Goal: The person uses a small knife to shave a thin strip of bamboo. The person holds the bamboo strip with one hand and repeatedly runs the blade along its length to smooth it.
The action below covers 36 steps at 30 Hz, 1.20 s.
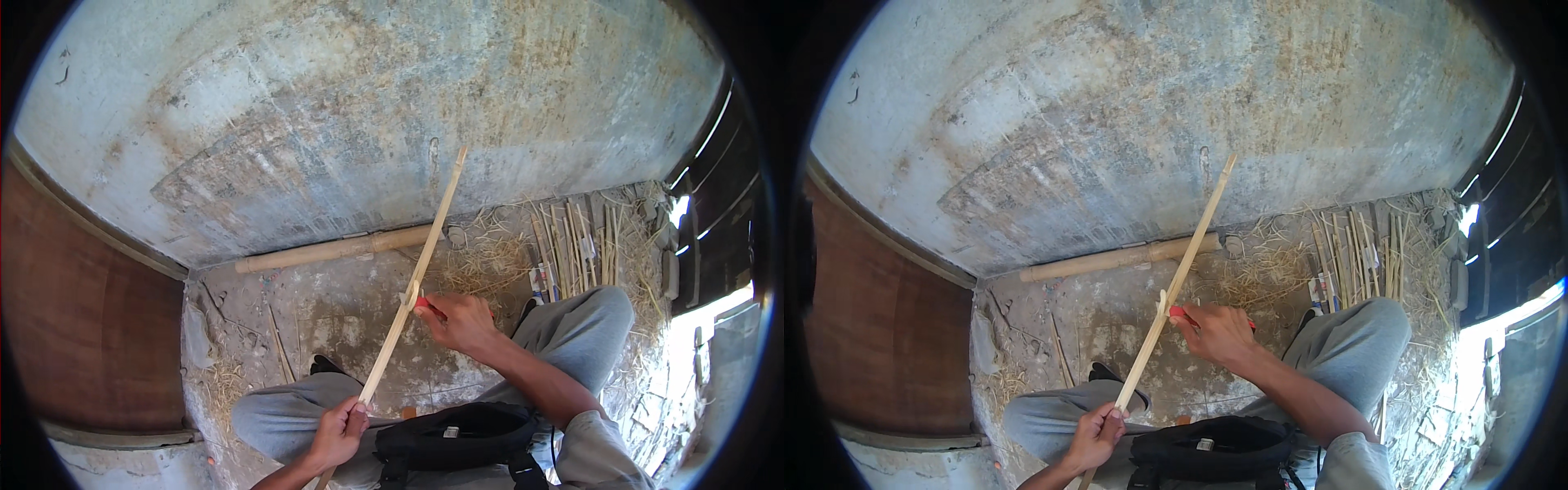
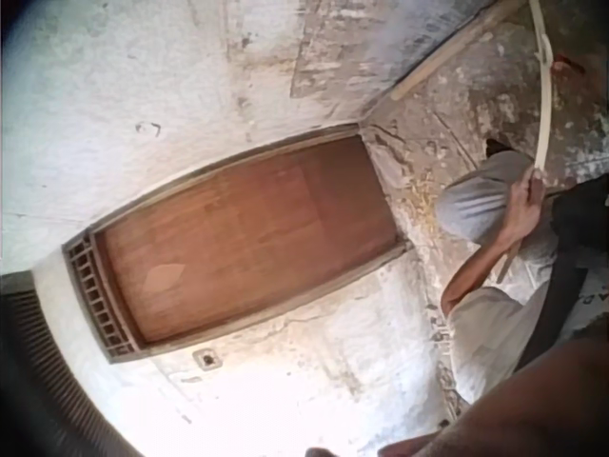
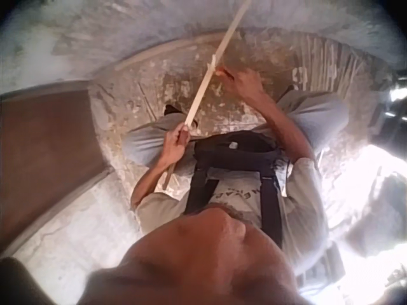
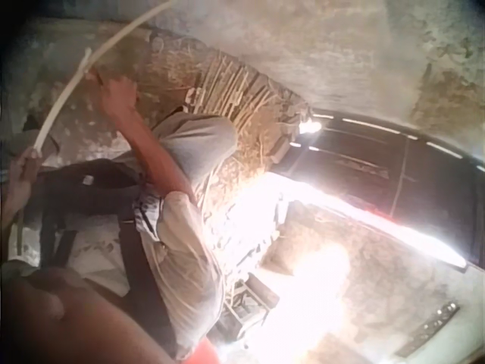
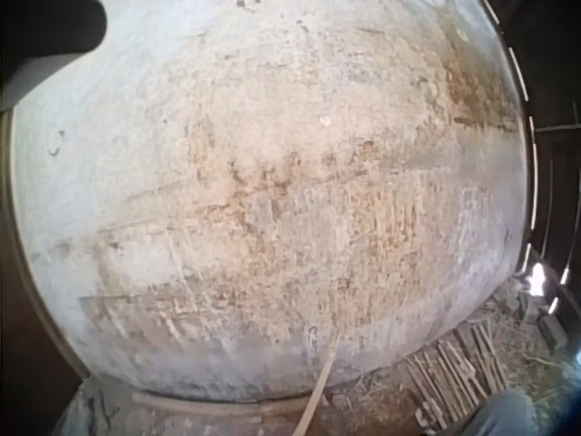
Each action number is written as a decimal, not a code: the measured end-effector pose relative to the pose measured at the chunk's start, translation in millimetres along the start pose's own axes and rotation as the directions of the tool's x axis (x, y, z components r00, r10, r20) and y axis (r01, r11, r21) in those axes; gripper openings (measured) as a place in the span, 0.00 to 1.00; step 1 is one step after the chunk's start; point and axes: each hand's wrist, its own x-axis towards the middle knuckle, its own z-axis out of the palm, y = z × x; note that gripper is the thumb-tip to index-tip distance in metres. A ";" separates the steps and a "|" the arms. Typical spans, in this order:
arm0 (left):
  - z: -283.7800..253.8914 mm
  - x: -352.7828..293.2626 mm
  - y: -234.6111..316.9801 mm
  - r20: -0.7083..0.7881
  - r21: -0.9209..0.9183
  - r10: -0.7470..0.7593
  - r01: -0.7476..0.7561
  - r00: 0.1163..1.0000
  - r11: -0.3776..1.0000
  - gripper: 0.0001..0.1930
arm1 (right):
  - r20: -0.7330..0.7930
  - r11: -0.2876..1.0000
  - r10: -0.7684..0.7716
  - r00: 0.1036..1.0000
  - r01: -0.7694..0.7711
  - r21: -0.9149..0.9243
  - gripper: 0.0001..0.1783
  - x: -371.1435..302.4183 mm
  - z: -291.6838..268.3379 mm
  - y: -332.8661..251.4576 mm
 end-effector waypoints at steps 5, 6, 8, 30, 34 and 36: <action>2.9 -0.7 1.1 -0.024 -0.003 0.009 -0.009 1.000 1.000 0.13 | -0.021 1.000 -0.002 1.000 0.002 0.000 0.13 0.8 0.0 0.3; 3.0 -0.8 1.1 -0.027 0.008 0.016 -0.016 1.000 1.000 0.13 | -0.005 1.000 0.009 1.000 -0.009 0.000 0.13 1.7 -1.8 -0.9; 1.5 -1.7 -0.2 -0.034 0.019 0.002 -0.001 0.999 1.000 0.12 | 0.008 1.000 0.020 1.000 -0.020 -0.001 0.14 2.4 -2.6 -1.7; -18.0 -48.7 -27.3 -0.076 -0.091 -0.093 0.086 0.993 0.992 0.14 | 0.087 0.530 0.644 0.760 -0.526 0.665 0.20 16.6 -25.0 40.2; -4.5 -41.9 -16.8 -0.032 -0.148 -0.069 0.063 0.997 0.987 0.14 | 0.119 0.622 0.507 0.854 -0.458 0.635 0.20 4.4 -3.5 9.3; -1.9 -39.7 -14.9 -0.029 -0.115 -0.016 0.012 0.999 0.993 0.15 | 0.199 0.601 0.521 0.830 -0.523 0.604 0.20 4.8 -8.1 -7.0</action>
